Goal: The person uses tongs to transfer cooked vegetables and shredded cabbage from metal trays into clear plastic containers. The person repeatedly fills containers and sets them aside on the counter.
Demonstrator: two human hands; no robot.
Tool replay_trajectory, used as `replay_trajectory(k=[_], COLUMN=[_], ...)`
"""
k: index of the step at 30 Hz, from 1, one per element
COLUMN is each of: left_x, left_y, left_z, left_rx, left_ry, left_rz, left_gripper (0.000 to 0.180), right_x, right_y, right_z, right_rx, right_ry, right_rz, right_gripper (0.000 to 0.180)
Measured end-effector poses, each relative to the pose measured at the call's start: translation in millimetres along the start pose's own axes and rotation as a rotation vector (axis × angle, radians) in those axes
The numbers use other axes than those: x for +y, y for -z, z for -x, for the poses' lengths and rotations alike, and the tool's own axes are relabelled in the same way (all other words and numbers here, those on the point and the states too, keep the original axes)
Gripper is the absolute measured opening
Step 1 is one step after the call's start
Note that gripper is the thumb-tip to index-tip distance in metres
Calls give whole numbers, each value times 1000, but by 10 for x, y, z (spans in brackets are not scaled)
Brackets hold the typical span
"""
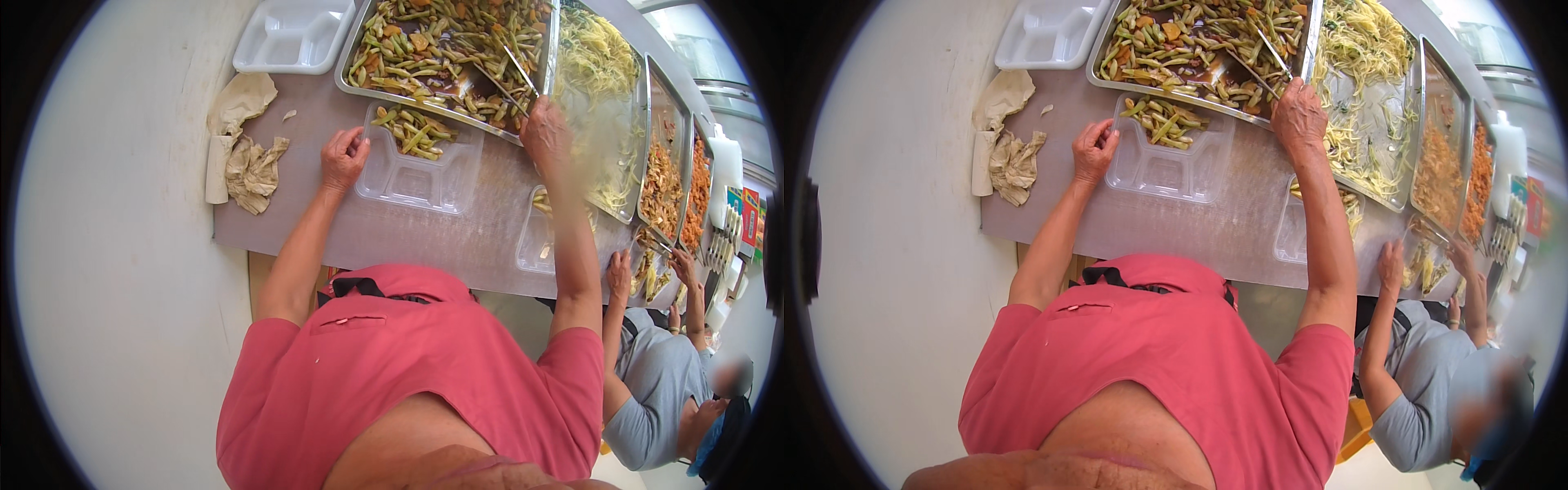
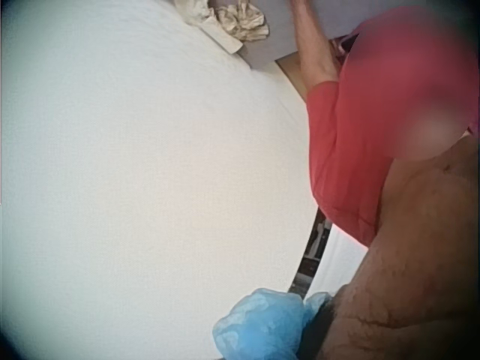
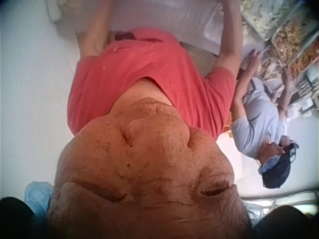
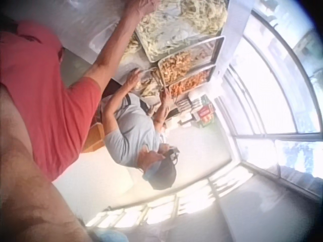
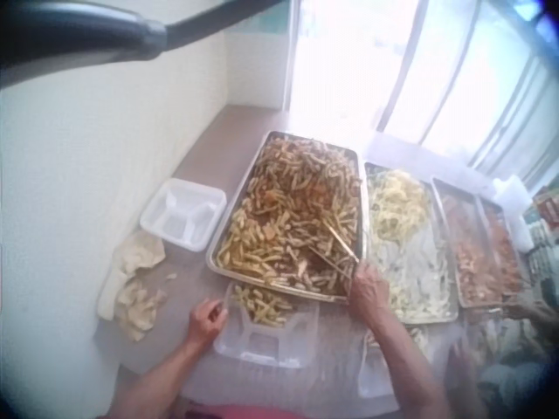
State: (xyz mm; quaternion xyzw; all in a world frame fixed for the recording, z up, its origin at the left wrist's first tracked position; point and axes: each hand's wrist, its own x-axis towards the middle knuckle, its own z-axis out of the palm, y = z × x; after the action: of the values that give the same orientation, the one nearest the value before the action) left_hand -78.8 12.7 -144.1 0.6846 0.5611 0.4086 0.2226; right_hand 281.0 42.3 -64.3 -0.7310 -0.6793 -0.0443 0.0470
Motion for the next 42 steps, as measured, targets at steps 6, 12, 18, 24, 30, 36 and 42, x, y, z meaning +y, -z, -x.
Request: replay_trajectory(k=[6, 12, 18, 24, 30, 36, 42], left_x=[38, 65, 75, 40, 14, 28, 32], left_y=[-6, 15, 19, 16, 7, 14, 9], left_z=[-15, -16, -29, -9, -13, -12, -15], left_rx=[-8, -18, -20, -12, -17, -17, -17], left_ry=[11, 38, 42, 53, 35, 46, 35], left_rz=[36, 17, 19, 10, 26, 24, 29], left_gripper=[18, 18, 19, 19, 19, 19, 19], right_x=[157, 190, 129, 155, 112, -4, -198], right_y=[-237, -147, -39, 401, 577, 648, 553], right_z=[-190, -55, 175, 396, 419, 503, 644], right_rx=[-119, -215, -247, -114, -216, -159, -205], right_ry=[9, -111, -24, 398, 630, 600, 576], right_rz=[-88, -537, -757, -599, -214, -219, -234], right_gripper=[22, 32, 31, 29, 42, 36, 32])
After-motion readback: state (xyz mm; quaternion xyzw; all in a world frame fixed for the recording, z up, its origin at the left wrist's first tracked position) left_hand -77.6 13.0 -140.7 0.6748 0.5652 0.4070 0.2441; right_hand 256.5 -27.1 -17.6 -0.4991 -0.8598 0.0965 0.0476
